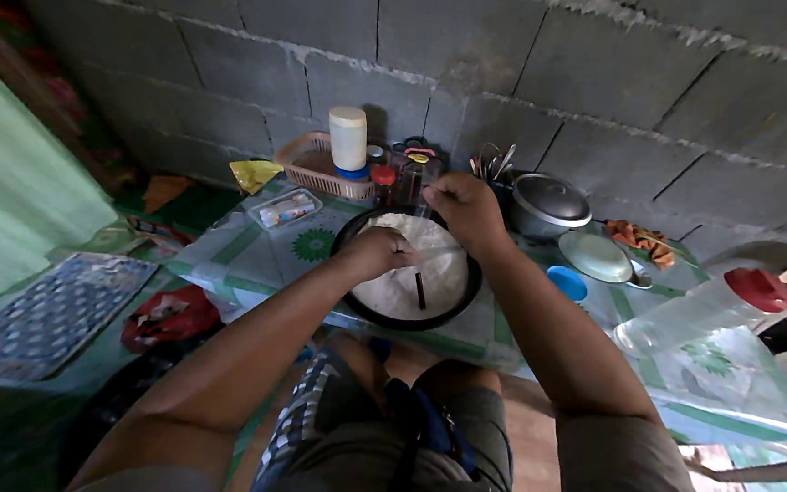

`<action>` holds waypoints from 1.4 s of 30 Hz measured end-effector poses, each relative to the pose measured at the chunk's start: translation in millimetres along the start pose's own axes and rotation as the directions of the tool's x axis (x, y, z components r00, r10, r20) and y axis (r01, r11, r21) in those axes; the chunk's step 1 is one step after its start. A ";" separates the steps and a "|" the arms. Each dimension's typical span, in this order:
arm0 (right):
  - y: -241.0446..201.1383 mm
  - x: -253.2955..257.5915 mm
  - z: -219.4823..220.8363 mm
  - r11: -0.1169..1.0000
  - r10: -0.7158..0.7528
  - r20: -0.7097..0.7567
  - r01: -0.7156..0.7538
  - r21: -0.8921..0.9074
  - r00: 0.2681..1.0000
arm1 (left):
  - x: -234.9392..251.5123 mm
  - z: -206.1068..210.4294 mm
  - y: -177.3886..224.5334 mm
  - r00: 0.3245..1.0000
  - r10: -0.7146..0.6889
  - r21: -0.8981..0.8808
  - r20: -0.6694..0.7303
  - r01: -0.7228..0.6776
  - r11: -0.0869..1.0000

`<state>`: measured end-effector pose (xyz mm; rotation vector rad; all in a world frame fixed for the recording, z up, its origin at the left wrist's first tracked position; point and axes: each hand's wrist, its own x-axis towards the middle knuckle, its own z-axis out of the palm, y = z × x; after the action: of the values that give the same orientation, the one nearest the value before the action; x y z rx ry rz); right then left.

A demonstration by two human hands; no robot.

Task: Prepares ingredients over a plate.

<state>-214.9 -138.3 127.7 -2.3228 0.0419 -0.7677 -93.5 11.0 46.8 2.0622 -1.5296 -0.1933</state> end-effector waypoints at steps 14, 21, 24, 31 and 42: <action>86.8 -1.9 18.1 0.908 0.406 -0.226 -0.362 0.212 0.885 | 37.9 -17.9 -15.6 0.735 0.104 0.126 -0.670 -0.025 0.992; 99.5 34.2 103.2 0.397 0.465 0.380 -0.572 0.718 0.800 | 72.9 0.0 1.8 0.637 0.186 -0.060 -0.748 -0.343 0.937; 117.9 52.9 100.0 0.349 0.396 0.204 -0.352 0.868 0.895 | 77.3 12.7 -5.7 0.737 -0.020 -0.402 -0.675 -0.345 0.848; 160.4 61.6 98.6 0.662 0.505 -0.111 -0.302 0.686 0.856 | 92.7 45.4 -50.0 0.866 -0.425 -0.866 -0.262 -0.017 0.500; 168.3 69.0 100.8 0.808 0.342 -0.451 -0.012 0.590 0.824 | 87.0 50.7 -65.2 0.864 -0.460 -0.870 -0.207 0.053 0.490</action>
<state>-74.7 -223.0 -0.5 -1.4545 0.2555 -1.1365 -31.3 -73.9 -10.8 1.3547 -0.5884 -0.4763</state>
